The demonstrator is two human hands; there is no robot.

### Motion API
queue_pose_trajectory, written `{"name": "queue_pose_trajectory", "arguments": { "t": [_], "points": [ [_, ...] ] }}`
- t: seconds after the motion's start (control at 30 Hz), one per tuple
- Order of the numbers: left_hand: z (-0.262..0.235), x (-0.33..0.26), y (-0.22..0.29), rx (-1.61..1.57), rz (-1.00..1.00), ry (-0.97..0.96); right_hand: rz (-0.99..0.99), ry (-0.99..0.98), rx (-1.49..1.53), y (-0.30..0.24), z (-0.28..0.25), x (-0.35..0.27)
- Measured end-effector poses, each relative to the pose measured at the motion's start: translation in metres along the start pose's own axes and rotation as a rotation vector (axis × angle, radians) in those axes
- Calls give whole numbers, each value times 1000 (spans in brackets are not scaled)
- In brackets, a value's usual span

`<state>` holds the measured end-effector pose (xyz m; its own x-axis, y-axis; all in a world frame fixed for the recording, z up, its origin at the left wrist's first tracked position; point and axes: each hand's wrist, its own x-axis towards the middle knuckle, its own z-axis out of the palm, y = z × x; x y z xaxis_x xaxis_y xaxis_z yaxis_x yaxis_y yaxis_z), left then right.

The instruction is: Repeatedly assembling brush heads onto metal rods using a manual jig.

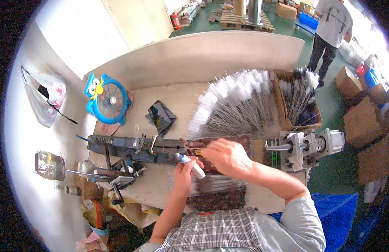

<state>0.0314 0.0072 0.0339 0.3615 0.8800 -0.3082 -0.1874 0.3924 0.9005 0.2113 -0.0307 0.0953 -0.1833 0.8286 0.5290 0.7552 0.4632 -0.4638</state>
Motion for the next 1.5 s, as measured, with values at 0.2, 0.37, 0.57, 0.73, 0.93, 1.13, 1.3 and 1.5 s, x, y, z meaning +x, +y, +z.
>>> {"name": "queue_pose_trajectory", "arguments": {
  "t": [0.2, 0.37, 0.57, 0.73, 0.93, 1.13, 1.3, 1.5],
  "points": [
    [-10, 8, -24, 320, 110, 90, 31, -89, 51, 21, 58, -33],
    [-28, 6, -1, 837, 83, 51, 197, -223, -77, 29, 78, -20],
    [-176, -6, -24, -183, -99, 331, 6, -349, -41, 25, 50, -30],
    [-189, -19, 9, -481, -124, 515, 69, -259, 68, 13, 35, -22],
    [-202, -10, -4, -463, -65, 567, 120, -260, 97, 7, 28, -19],
    [-101, -27, 4, -181, 142, 415, 114, -90, -42, 5, -11, -1],
    [21, -16, -5, -153, 81, 7, 366, -53, 255, 20, -19, 1],
    [48, 6, -17, -85, 112, -69, 380, -19, 271, 29, -35, -21]
  ]
}}
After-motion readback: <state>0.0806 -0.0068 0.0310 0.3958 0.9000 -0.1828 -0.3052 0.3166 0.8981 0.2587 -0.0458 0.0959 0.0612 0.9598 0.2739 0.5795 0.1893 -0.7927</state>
